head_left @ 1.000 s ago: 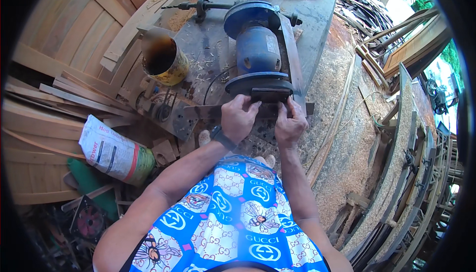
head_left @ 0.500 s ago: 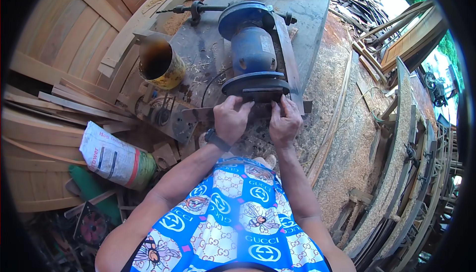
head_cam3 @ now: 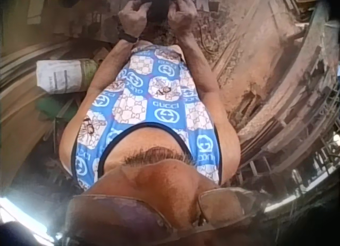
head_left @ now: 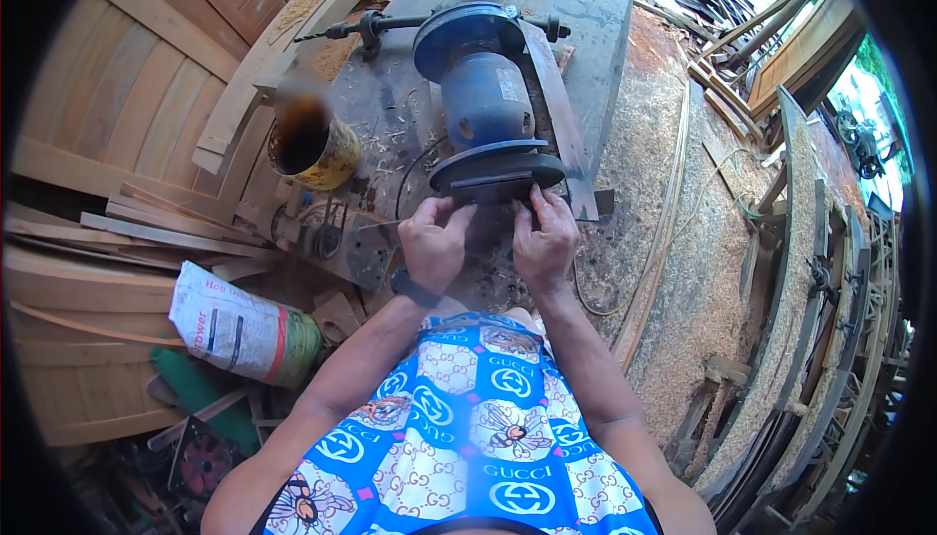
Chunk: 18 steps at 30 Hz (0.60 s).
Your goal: The person holds a metal part against the rotating wheel of a bench grinder and then applies liquid from a container to the part using a small brush.
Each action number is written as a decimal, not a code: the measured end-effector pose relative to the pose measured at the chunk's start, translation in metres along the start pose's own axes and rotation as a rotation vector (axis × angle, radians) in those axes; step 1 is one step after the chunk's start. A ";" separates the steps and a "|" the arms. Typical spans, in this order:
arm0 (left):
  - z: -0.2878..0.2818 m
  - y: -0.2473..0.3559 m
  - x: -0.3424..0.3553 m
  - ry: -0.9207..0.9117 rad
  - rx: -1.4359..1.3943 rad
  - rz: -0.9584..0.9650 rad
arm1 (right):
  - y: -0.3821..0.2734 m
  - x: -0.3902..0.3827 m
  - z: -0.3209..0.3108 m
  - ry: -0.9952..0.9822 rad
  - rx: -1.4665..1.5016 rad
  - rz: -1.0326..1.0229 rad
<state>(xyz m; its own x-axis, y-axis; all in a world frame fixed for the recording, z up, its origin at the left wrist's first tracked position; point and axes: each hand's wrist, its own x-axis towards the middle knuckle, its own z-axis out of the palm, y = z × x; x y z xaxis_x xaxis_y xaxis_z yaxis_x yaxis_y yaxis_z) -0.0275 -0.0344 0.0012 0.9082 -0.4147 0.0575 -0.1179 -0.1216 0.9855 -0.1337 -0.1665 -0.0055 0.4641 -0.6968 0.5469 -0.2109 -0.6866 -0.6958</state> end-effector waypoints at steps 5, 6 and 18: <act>-0.004 0.008 0.000 0.016 0.016 0.018 | -0.003 0.000 0.001 -0.001 -0.051 -0.055; -0.004 0.008 0.000 0.011 0.017 0.020 | -0.004 0.000 0.001 0.002 -0.052 -0.052; -0.013 0.002 -0.001 0.005 0.007 -0.080 | -0.015 0.000 0.006 0.012 -0.113 -0.110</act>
<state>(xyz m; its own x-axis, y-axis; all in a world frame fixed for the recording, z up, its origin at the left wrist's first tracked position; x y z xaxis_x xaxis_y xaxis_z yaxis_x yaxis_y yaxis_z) -0.0231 -0.0222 0.0058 0.9167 -0.3991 -0.0210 -0.0472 -0.1605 0.9859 -0.1258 -0.1544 0.0022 0.4794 -0.6184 0.6227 -0.2556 -0.7772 -0.5750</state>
